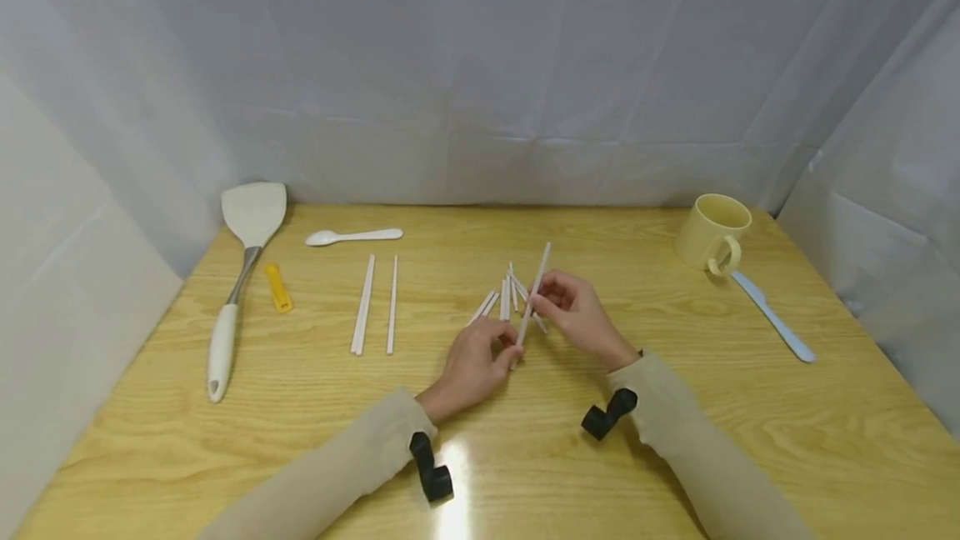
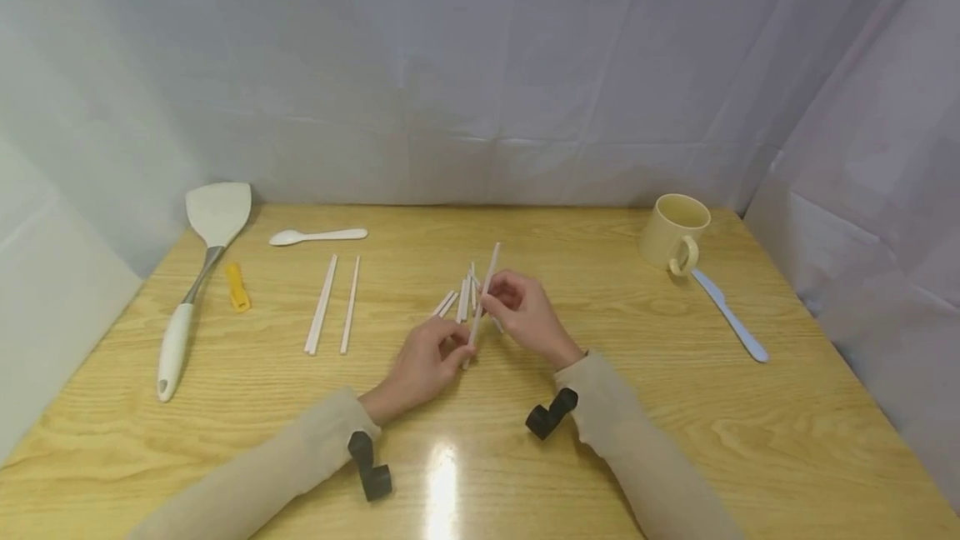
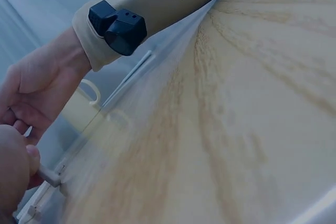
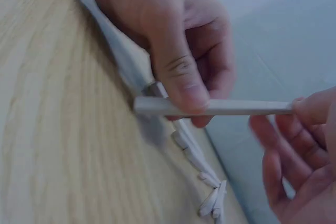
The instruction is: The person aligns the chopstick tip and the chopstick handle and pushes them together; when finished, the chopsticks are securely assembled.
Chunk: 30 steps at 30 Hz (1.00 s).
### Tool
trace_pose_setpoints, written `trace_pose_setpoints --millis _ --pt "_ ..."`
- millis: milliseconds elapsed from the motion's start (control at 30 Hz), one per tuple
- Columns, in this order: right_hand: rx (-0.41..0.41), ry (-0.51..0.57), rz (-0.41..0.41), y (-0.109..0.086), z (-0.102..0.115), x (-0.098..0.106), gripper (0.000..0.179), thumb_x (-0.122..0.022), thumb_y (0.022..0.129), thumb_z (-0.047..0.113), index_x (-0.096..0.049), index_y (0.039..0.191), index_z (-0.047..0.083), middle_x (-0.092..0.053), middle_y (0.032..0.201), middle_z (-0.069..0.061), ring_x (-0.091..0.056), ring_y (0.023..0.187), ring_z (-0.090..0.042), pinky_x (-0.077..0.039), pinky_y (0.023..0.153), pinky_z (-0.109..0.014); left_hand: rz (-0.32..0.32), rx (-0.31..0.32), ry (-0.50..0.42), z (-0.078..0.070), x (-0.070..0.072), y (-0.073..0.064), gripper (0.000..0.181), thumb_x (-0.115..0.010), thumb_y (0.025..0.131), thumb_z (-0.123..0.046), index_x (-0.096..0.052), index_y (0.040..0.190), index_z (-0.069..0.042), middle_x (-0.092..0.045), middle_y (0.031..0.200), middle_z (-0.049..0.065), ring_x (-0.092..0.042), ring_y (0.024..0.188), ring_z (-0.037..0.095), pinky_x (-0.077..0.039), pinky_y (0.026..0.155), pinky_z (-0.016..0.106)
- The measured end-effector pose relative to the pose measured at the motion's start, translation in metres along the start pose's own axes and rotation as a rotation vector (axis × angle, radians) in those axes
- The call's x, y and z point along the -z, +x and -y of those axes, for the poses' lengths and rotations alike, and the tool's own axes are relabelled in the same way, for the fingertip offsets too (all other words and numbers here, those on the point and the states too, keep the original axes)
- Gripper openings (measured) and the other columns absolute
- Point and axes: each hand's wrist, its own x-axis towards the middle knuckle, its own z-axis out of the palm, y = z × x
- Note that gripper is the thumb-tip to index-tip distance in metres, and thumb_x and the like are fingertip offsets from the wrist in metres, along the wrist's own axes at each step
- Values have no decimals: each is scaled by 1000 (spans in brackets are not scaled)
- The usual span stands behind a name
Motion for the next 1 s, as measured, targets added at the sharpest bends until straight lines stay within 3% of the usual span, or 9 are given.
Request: trace_pose_setpoints --millis 100,200,300,400,533,700,833,1000 --pt "-34 -19 23 1 4 2 18 -58 94 3 -59 104 -12 -65 89 -18 -65 79 -31 -55 71 -37 19 1 -115 3 -2 0 13 -75 80 -6 -67 90 -6 -67 78 2 -54 68 10 -42 62 22" --pt "-72 -10 42 1 10 6 22 -58 95 6 -58 107 -12 -65 89 -15 -65 79 -33 -55 72 -40 40 -27 -250 4 -2 1 34 -76 80 -4 -56 108 1 -69 76 4 -51 61 5 -41 55 21" --pt "-90 33 64 0 14 10 24 -57 96 6 -57 109 -14 -65 88 -14 -64 75 -27 -55 70 -38 67 -85 -346 2 0 3 51 -77 79 -4 -46 120 1 -69 74 5 -47 55 1 -40 49 20" --pt "-105 73 99 -1 16 11 27 -56 96 6 -55 112 -16 -65 86 -8 -62 72 -18 -53 69 -36 100 -152 -392 0 3 4 53 -76 79 -3 -48 124 -1 -69 73 5 -49 54 1 -42 48 20" --pt "-120 69 123 -1 17 9 28 -55 97 7 -55 114 -15 -64 85 -3 -60 72 -10 -51 68 -33 131 -189 -390 -1 4 4 44 -76 79 -2 -58 120 0 -69 74 7 -51 55 2 -44 48 19" --pt "-107 39 121 1 18 2 28 -55 97 8 -54 116 -14 -64 94 -17 -62 77 -11 -51 71 -30 86 -201 -351 3 9 1 41 -77 78 -1 -61 116 2 -68 72 7 -52 55 3 -44 49 19" --pt "-134 1 108 0 12 3 31 -53 99 11 -53 120 -11 -62 105 -23 -61 87 -17 -51 77 -31 68 -171 -358 6 16 3 42 -76 78 0 -61 118 3 -69 74 8 -53 56 4 -45 49 20" --pt "-182 -44 66 -2 -3 11 30 -53 99 10 -53 118 -12 -60 106 -28 -59 87 -21 -50 75 -27 89 -91 -323 13 32 7 45 -76 80 -2 -60 122 5 -71 77 8 -54 55 2 -46 49 21"
